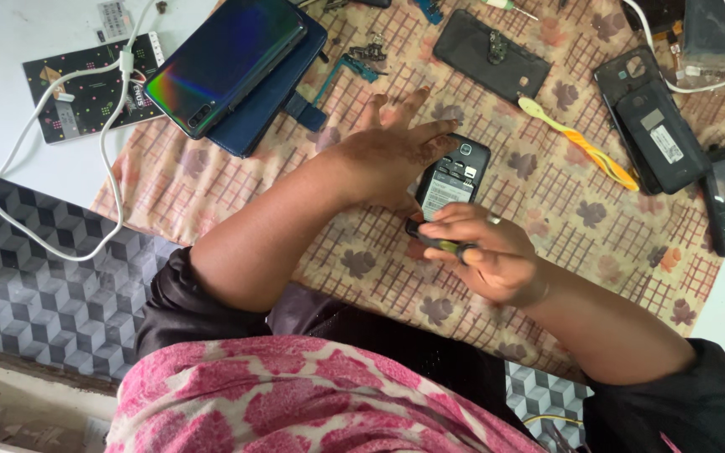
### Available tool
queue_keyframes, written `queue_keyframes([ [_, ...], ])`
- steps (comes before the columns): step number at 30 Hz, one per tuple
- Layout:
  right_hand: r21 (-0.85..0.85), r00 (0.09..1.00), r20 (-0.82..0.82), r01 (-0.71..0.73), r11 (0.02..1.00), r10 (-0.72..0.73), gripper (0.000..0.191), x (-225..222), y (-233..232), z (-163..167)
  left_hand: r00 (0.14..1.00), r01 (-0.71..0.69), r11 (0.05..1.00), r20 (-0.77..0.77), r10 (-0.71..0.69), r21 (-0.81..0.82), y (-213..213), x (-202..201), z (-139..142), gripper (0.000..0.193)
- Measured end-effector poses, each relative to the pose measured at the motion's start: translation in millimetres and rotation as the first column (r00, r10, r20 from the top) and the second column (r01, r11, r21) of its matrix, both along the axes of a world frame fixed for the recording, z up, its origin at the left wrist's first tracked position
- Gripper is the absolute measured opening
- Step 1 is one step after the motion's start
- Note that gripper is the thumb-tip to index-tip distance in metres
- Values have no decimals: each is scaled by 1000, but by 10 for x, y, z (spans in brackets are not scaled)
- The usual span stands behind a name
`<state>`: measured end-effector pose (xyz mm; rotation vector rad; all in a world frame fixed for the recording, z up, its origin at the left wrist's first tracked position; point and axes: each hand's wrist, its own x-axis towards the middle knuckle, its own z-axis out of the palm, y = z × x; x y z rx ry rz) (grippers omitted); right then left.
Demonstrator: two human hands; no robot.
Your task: The person uses a screwdriver to unscrew the back cover of a small feature phone, then removes the back cover and battery. They then pick up a smartphone, unscrew its rear section, and continue working on the opened phone with the screwdriver.
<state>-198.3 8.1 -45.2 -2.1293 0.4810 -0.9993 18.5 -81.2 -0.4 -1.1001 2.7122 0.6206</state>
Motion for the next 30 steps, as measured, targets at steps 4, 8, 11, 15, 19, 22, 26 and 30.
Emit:
queue_keyframes([
  [4, -275, 997, 74, 22, 961, -2, 58, 23, -31, 65, 1000, -6, 1000, 5, 6, 13, -7, 5, -9, 114],
  [8, -239, 997, -6, -72, 968, 73, 66, 19, -33, 162, 1000, 1, 1000, -18, -1, -17, -3, 11, -40, 113],
  [11, -252, 995, 85, -24, 968, 47, 71, 87, -28, 140, 1000, 16, 999, -17, -16, -41, -3, 22, -54, 113],
  [15, -269, 997, 31, -58, 961, 69, 71, 51, -42, 141, 999, -10, 1000, -42, 9, -10, 5, 27, -52, 114],
  [19, -217, 998, -4, -66, 974, 67, 68, 38, -48, 164, 999, 0, 1000, -50, -2, -27, 15, 22, -40, 113],
  [22, -266, 997, 35, -57, 962, 68, 69, 54, -42, 170, 999, -9, 1000, -39, 9, 3, 17, 25, -13, 114],
  [26, -138, 985, -34, -173, 975, 170, 50, -35, -46, 166, 999, -24, 999, -33, 25, 35, 6, 8, 15, 116],
  [30, -289, 987, -6, -157, 945, 162, 42, -83, -41, 41, 999, -27, 999, -36, 28, 37, 19, 6, 25, 116],
])
